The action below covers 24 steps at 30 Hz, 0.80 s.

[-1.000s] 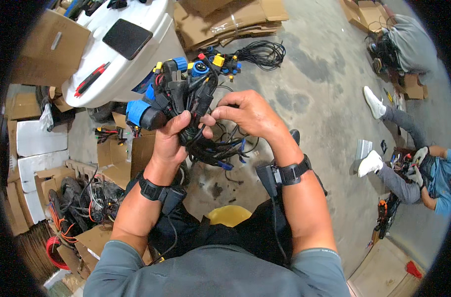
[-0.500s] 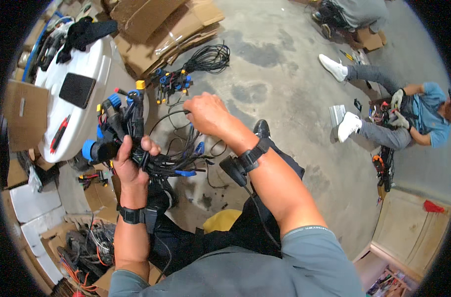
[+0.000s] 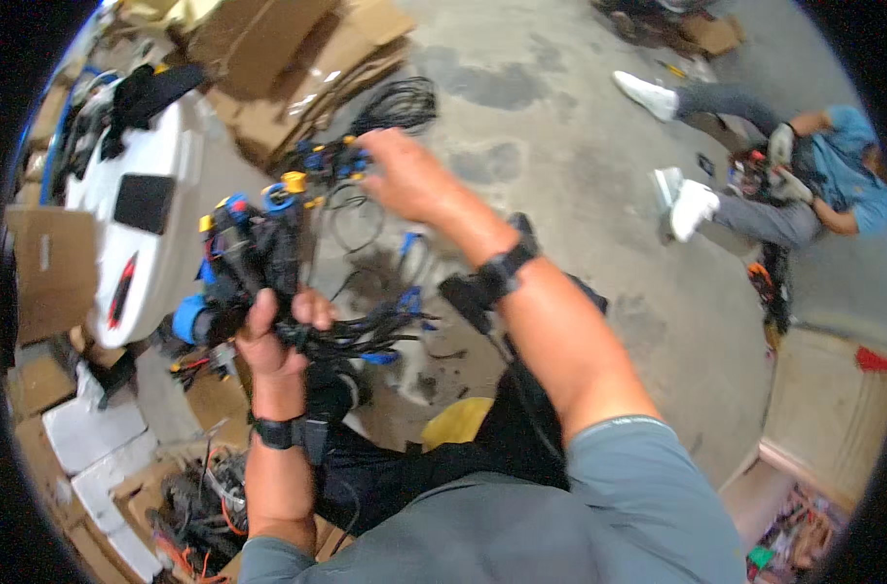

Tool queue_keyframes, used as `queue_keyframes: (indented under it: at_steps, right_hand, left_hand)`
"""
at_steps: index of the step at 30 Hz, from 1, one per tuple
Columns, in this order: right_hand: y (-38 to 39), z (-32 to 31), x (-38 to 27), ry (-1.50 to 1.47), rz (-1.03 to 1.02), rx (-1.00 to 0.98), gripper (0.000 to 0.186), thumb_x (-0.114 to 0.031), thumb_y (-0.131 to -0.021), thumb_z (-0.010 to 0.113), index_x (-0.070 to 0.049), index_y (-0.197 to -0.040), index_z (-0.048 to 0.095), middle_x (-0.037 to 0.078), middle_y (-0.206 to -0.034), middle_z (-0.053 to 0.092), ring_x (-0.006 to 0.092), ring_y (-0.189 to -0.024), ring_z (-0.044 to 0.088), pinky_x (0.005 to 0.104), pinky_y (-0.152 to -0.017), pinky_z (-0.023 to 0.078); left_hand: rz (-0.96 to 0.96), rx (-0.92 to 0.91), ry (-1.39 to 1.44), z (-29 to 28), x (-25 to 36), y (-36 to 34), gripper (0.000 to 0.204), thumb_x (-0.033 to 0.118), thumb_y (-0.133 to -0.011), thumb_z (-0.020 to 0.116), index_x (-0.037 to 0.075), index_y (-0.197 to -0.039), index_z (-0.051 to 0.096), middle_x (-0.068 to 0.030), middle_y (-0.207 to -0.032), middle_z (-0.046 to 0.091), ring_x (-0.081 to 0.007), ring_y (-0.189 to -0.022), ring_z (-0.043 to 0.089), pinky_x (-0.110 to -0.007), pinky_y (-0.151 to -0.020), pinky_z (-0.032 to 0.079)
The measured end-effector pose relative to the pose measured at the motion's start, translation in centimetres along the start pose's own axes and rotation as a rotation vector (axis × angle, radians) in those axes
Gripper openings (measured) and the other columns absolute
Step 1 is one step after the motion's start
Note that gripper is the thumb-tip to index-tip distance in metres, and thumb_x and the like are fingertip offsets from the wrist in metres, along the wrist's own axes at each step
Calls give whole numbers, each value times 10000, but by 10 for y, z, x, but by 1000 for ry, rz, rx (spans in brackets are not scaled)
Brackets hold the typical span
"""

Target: Inspecting and sorting a large vehicle wiring harness with multiple connectors.

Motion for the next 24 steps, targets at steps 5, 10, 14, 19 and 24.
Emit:
queue_keyframes:
  at_steps: [5, 10, 14, 19, 24]
  right_hand:
    - [5, 34, -30, -72, 56, -340, 236, -179, -796, 641, -15, -965, 649, 175, -864, 662, 340, -843, 647, 401, -759, 508]
    - [33, 37, -65, -520, 102, -507, 394, -203, -741, 701, -3, -1067, 604, 149, -868, 651, 273, -838, 648, 373, -773, 502]
    - [49, 50, -91, -531, 6, -629, 791, -336, -647, 814, -26, -1265, 430, 181, -1094, 593, 348, -996, 614, 397, -856, 472]
    - [55, 68, -87, -351, 114, -630, 951, -370, -609, 840, -37, -1336, 326, 220, -1128, 582, 443, -1013, 589, 455, -859, 469]
    - [48, 61, -90, -317, 0, -443, 777, -291, -656, 753, -38, -1283, 370, 264, -834, 639, 467, -819, 621, 503, -737, 488]
  left_hand:
    - [11, 61, 55, -7, 11, -2, 423, 410, -885, 596, -9, -827, 594, -118, -754, 597, -276, -754, 583, -410, -798, 454]
    - [126, 220, 70, -14, 10, -18, 422, 406, -937, 533, 18, -772, 548, -97, -751, 563, -276, -785, 551, -396, -814, 438]
    - [167, 218, 96, -23, 15, -21, 448, 421, -943, 518, 7, -781, 572, -130, -775, 599, -284, -816, 576, -401, -816, 463]
    - [297, 317, 100, -29, 11, -24, 413, 375, -975, 491, 10, -806, 587, -126, -793, 611, -271, -845, 587, -400, -851, 475]
    - [342, 438, 22, -34, 15, -25, 325, 327, -977, 519, 30, -872, 599, -90, -815, 636, -215, -807, 612, -357, -806, 499]
Point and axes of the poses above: each hand's wrist, its own y-axis away from the middle knuckle, its own z-axis out of the palm, x = y × z, the point moved 6 cm from there along -y, towards the middle knuckle
